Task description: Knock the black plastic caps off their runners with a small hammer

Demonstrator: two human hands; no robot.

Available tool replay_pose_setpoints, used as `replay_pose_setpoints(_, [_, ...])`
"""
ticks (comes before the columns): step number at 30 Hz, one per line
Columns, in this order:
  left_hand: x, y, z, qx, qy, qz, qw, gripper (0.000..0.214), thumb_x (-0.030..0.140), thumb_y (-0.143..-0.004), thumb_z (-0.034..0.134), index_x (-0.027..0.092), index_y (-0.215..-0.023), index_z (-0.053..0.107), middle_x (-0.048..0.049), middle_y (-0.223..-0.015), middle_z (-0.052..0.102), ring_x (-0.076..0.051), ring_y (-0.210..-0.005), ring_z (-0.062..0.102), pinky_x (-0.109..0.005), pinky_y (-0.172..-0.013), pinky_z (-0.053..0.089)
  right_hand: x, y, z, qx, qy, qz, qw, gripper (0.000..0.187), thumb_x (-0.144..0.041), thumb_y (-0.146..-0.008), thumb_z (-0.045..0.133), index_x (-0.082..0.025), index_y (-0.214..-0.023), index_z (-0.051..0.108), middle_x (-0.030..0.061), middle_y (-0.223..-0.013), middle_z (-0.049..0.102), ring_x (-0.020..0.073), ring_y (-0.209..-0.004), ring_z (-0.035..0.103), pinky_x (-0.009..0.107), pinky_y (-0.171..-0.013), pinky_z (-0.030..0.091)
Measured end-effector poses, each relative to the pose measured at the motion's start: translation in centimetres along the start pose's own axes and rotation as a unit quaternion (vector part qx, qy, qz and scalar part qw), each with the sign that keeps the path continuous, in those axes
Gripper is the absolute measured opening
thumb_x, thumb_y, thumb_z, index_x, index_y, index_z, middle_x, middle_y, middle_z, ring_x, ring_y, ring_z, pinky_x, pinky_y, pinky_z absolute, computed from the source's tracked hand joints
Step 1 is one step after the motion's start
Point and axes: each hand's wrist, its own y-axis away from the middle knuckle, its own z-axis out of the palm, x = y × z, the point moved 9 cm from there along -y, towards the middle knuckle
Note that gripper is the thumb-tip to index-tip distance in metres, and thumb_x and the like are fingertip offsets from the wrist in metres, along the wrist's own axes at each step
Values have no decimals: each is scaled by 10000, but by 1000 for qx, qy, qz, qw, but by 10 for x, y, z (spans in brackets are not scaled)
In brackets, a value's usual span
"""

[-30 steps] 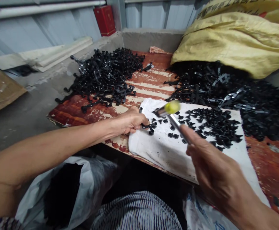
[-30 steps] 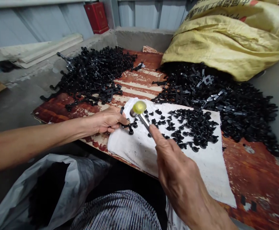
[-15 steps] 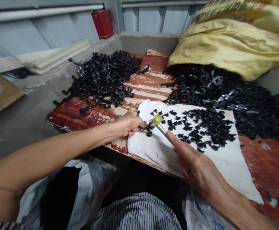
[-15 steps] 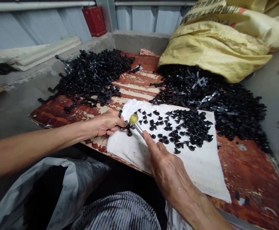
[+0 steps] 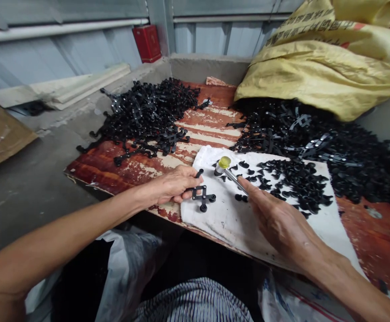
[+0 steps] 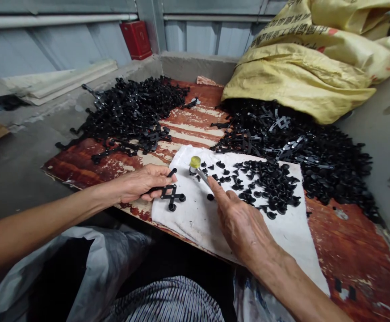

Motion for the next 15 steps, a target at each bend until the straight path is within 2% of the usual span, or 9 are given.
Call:
replay_pose_setpoints(4, [1, -1, 5, -16, -2, 10, 1000, 162, 98, -922, 508, 138, -768, 540, 19, -583, 597, 2, -322, 347, -116, -300, 173, 7, -8, -1, -11, -7, 10, 1000, 616, -117, -881, 338, -166, -1484, 449, 137, -919, 752, 258, -676, 701, 414, -633, 580])
replay_pose_setpoints(8, [6, -4, 4, -2, 11, 14, 1000, 220, 73, -918, 519, 136, -708, 518, 2, -606, 625, 8, -326, 369, -119, -305, 189, 7, -10, 0, -19, -30, 17, 999, 617, -122, -871, 386, -219, -1473, 477, 102, -850, 758, 232, -588, 672, 385, -598, 566])
replay_pose_setpoints(13, [12, -12, 4, 3, 25, 12, 1000, 200, 97, -907, 569, 119, -708, 555, -13, -615, 628, 5, -345, 375, -124, -308, 179, 5, -6, -12, 13, -67, 14, 998, 555, -200, -896, 366, -130, -1424, 524, 140, -1019, 755, 237, -747, 715, 365, -648, 577])
replay_pose_setpoints(15, [13, -15, 7, -11, 6, 10, 1000, 199, 109, -918, 548, 110, -722, 582, -11, -606, 617, 3, -341, 364, -127, -305, 171, 9, -1, -19, 34, -97, 37, 994, 522, -238, -915, 380, -134, -1398, 550, 114, -973, 751, 190, -675, 687, 306, -589, 559])
